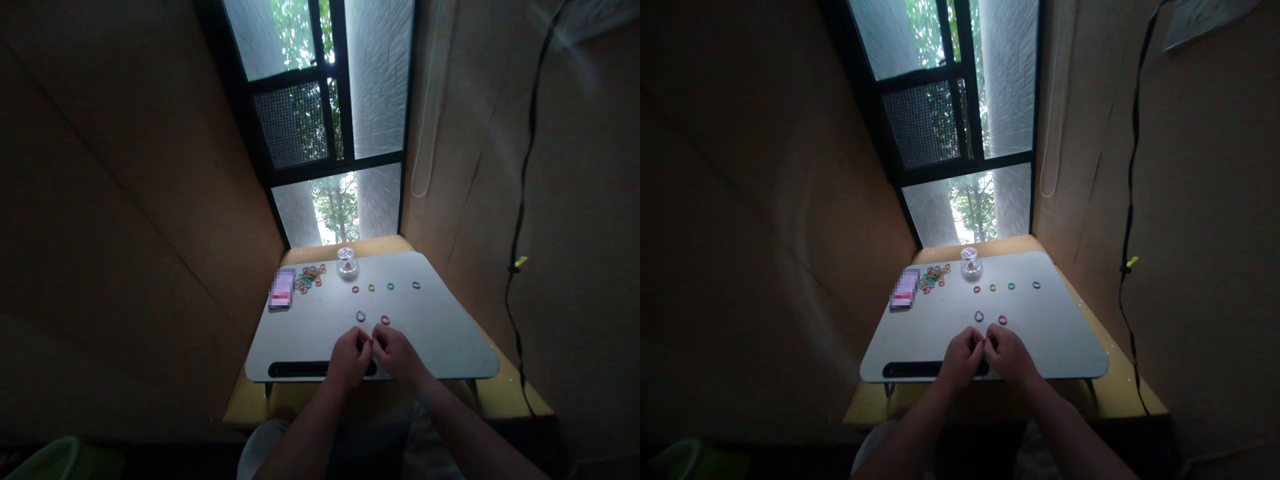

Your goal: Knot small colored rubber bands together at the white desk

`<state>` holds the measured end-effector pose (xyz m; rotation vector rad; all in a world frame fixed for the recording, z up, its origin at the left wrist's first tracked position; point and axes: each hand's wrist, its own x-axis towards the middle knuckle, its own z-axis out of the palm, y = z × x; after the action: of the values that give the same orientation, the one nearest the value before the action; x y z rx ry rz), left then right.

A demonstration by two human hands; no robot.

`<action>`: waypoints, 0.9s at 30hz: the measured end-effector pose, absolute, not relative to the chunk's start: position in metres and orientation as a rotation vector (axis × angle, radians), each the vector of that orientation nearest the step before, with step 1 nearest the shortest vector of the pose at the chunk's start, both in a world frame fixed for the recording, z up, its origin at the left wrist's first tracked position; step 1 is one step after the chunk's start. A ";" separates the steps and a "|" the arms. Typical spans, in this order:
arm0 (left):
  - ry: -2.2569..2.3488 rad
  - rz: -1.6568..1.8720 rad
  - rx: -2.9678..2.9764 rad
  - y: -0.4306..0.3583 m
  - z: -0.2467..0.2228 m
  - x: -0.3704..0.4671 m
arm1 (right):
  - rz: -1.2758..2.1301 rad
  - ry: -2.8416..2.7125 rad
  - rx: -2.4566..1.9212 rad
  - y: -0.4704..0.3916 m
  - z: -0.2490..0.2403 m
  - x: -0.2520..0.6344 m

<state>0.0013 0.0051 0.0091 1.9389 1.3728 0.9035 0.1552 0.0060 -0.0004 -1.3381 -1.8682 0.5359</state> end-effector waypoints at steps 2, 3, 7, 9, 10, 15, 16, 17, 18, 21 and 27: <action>1.381 0.906 1.948 0.005 0.008 0.001 | 0.525 -1.874 -1.336 0.006 -0.001 0.155; 1.385 0.906 1.955 0.005 0.008 0.001 | 0.518 -1.877 -1.336 0.006 -0.002 0.155; 1.405 0.896 1.973 0.004 0.006 0.001 | 0.485 -1.877 -1.354 0.006 -0.005 0.154; 1.406 0.897 1.977 0.004 0.006 0.001 | 0.481 -1.873 -1.351 0.006 -0.006 0.153; 1.404 0.899 1.980 0.003 0.005 0.001 | 0.484 -1.873 -1.344 0.006 -0.006 0.153; 1.384 0.913 1.989 0.002 0.004 0.001 | 0.480 -1.878 -1.338 0.005 -0.004 0.153; 1.385 0.913 1.987 0.002 0.004 0.001 | 0.478 -1.881 -1.340 0.004 -0.004 0.153; 1.389 0.911 1.987 0.002 0.004 0.000 | 0.476 -1.882 -1.343 0.004 -0.004 0.153; 1.394 0.909 1.987 0.002 0.004 0.000 | 0.475 -1.884 -1.344 0.004 -0.004 0.153; 1.389 0.905 1.993 0.002 0.003 0.000 | 0.482 -1.887 -1.345 0.005 -0.004 0.153; 1.409 0.915 1.997 0.001 0.001 -0.001 | 0.482 -1.893 -1.337 0.004 -0.006 0.153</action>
<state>-0.0006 0.0015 0.0009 1.9969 1.4085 0.9154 0.1531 0.0041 -0.0057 -1.3371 -1.8934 0.4822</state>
